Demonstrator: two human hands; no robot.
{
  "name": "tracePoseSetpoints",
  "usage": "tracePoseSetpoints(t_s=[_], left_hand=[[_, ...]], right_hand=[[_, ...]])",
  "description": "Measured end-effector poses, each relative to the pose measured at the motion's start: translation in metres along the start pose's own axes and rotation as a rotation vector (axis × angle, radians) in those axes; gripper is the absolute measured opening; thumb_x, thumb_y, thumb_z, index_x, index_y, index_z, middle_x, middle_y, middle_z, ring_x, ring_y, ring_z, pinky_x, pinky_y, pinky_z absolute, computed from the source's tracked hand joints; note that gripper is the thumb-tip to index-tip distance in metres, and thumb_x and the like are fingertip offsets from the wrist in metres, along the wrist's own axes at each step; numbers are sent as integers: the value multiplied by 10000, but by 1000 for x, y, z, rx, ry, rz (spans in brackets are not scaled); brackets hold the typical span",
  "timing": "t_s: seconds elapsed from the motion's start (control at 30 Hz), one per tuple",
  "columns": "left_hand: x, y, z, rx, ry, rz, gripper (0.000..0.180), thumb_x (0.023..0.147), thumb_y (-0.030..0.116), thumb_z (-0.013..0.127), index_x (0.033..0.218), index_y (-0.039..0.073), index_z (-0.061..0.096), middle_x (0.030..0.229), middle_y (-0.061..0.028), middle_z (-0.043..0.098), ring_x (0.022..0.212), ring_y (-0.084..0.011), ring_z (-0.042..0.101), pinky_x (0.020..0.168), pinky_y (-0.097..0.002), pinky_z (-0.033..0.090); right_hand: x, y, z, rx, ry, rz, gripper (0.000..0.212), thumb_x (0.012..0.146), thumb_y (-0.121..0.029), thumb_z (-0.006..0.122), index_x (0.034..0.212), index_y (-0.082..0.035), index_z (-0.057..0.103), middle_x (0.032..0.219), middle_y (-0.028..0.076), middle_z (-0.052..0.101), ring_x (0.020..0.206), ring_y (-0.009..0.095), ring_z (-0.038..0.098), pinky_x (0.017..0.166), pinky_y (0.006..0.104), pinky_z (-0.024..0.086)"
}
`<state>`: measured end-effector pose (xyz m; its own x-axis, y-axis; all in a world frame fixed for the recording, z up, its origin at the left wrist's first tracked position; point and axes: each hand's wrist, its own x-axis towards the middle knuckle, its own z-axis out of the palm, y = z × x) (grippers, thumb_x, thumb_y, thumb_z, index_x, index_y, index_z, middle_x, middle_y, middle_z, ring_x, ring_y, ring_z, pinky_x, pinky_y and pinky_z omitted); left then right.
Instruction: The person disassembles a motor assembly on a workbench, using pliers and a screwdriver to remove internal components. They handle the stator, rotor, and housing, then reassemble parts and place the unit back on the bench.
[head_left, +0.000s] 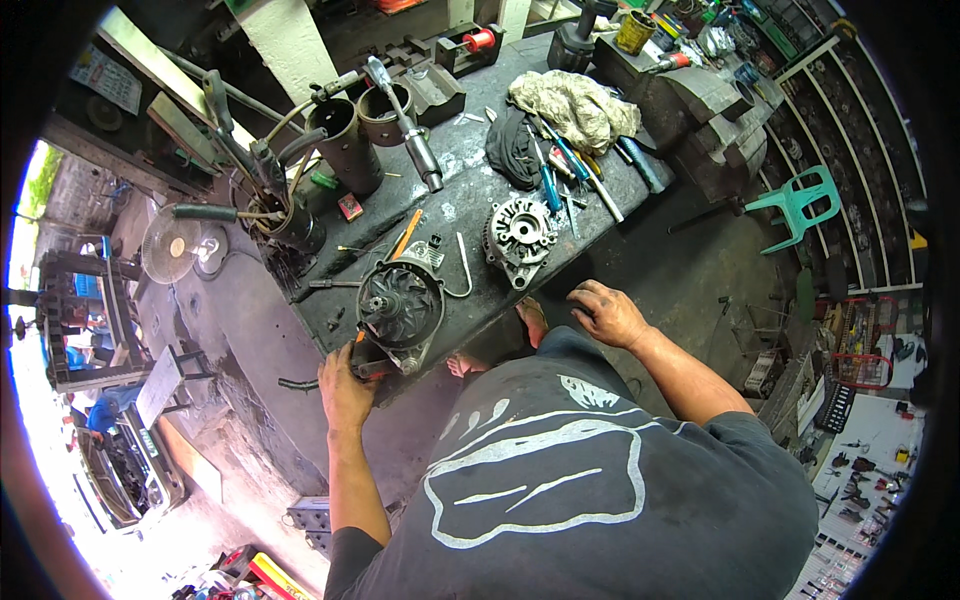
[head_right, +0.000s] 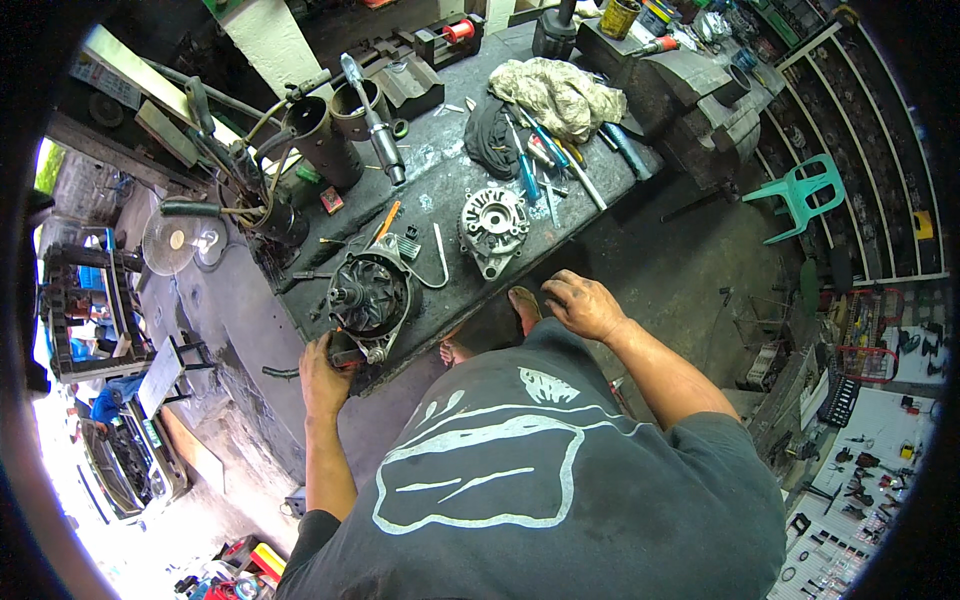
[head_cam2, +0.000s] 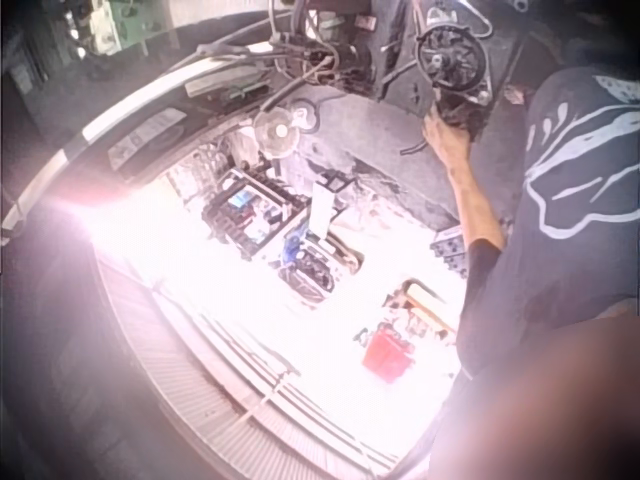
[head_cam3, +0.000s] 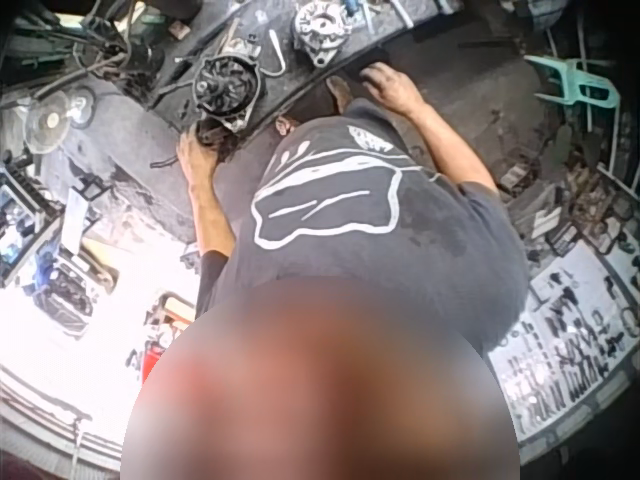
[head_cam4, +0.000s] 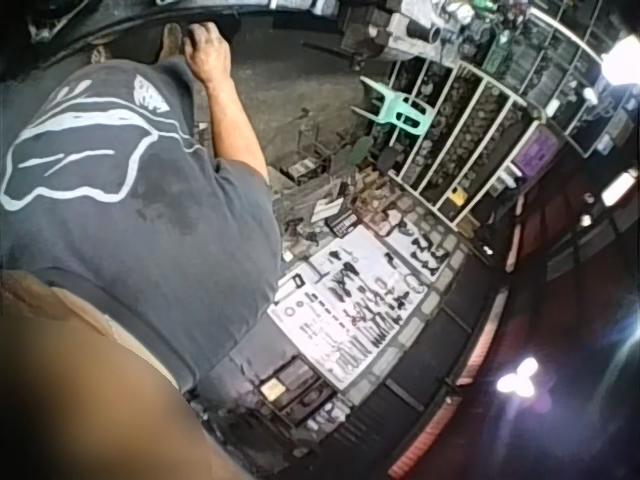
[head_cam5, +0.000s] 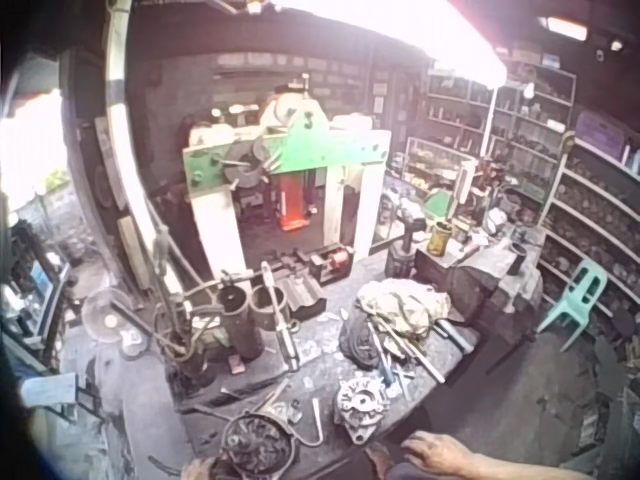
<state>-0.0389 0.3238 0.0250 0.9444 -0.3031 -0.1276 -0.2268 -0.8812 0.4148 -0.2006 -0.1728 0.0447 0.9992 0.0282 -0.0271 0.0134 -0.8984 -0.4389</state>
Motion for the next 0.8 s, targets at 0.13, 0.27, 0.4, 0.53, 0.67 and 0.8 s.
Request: tracePoseSetpoints(t_s=[0.13,0.27,0.4,0.53,0.67,0.8], left_hand=[[2,2,2,21,-26,-17,827,781,232,984,1523,80,652,1389,-164,672,1335,-433,602,1204,-530,465],[1,-2,3,40,-28,-44,854,786,302,987,1532,69,642,1379,-174,665,1358,-453,576,1187,-536,473],[0,-6,6,76,39,40,810,815,323,938,1504,8,650,1330,-171,695,1305,-374,643,1184,-510,448],[-2,-7,10,59,68,44,788,817,248,935,1516,44,636,1340,-188,664,1344,-403,611,1215,-526,444],[-6,-3,7,89,22,-5,809,828,265,926,1541,40,619,1359,-186,659,1374,-392,605,1255,-555,413],[-1,-8,-12,12,-111,-45,840,805,256,914,1560,39,616,1374,-194,681,1368,-378,640,1271,-495,435]], right_hand=[[-4,4,2,-18,-10,11,297,993,-194,784,1262,-72,753,1247,141,733,1078,381,760,930,479,642],[-8,0,9,-34,-10,62,302,1010,-216,784,1278,-82,747,1277,155,733,1127,409,744,955,503,635],[-9,-9,27,74,-4,83,254,986,-132,802,1226,-66,753,1218,163,743,1078,430,748,917,512,626],[-12,-18,50,108,-50,31,287,950,-138,836,1217,-67,759,1221,166,744,1074,430,754,925,503,632],[0,-17,71,163,-233,-90,283,972,-180,820,1229,-77,764,1233,168,744,1078,423,756,929,500,635],[22,-15,75,77,-259,-73,295,977,-173,816,1254,-80,770,1229,193,743,1059,437,752,918,522,629]])
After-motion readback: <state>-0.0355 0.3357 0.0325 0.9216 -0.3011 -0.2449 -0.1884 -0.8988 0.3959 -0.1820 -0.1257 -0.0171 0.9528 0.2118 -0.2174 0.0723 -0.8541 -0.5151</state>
